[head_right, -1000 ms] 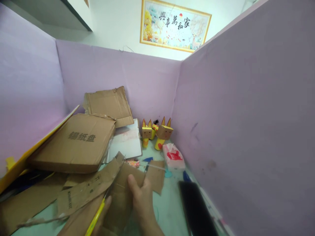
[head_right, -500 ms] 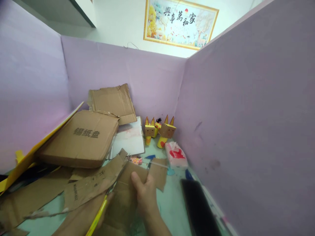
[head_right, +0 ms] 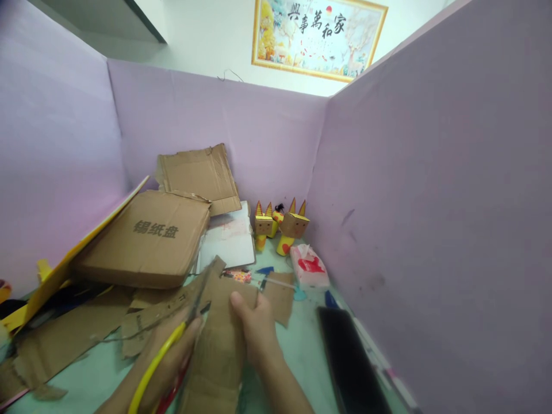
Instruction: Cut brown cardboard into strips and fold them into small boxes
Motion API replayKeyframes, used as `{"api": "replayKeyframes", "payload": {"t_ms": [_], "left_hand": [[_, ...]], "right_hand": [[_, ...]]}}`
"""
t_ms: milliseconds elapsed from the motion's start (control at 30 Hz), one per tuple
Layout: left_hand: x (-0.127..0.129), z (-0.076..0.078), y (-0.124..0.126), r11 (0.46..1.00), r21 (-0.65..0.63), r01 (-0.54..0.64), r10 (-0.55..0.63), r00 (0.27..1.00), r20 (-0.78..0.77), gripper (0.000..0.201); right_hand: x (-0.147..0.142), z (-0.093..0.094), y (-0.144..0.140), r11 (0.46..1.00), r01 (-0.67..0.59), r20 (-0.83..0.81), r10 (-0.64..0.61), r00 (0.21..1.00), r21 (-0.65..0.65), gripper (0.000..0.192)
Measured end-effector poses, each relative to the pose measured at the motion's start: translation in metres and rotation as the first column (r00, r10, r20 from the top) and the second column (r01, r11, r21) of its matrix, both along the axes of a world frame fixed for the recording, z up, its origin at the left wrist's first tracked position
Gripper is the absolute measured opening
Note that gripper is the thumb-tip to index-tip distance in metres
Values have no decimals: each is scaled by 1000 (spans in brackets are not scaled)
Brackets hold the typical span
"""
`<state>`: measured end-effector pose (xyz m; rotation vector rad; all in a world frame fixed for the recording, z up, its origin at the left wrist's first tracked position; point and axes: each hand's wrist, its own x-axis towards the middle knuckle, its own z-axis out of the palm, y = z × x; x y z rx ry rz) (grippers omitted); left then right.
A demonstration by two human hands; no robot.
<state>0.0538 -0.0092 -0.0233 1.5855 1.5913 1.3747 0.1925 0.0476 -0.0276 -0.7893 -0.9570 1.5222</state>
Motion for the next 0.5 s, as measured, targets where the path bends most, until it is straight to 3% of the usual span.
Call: {"api": "replayKeyframes", "payload": {"t_ms": [100,200,267,367,500], "left_hand": [[-9,5,2,978,-203,-48,110,945,308,30],[-16,9,5,974,-226,-5,116,869,481,32],[-17,10,5,981,-193,28,67,879,472,35],[-17,9,3,993,-106,44,-7,947,321,36],[-21,6,2,997,-42,61,-52,977,205,33]], "right_hand": [[3,3,3,997,-29,17,30,999,-69,40],[5,5,3,994,-66,24,68,997,-89,39],[5,6,-1,981,-177,48,181,982,-78,39],[2,6,-10,897,-435,129,441,888,-76,43],[3,7,-12,815,-573,131,579,805,-84,51]]}}
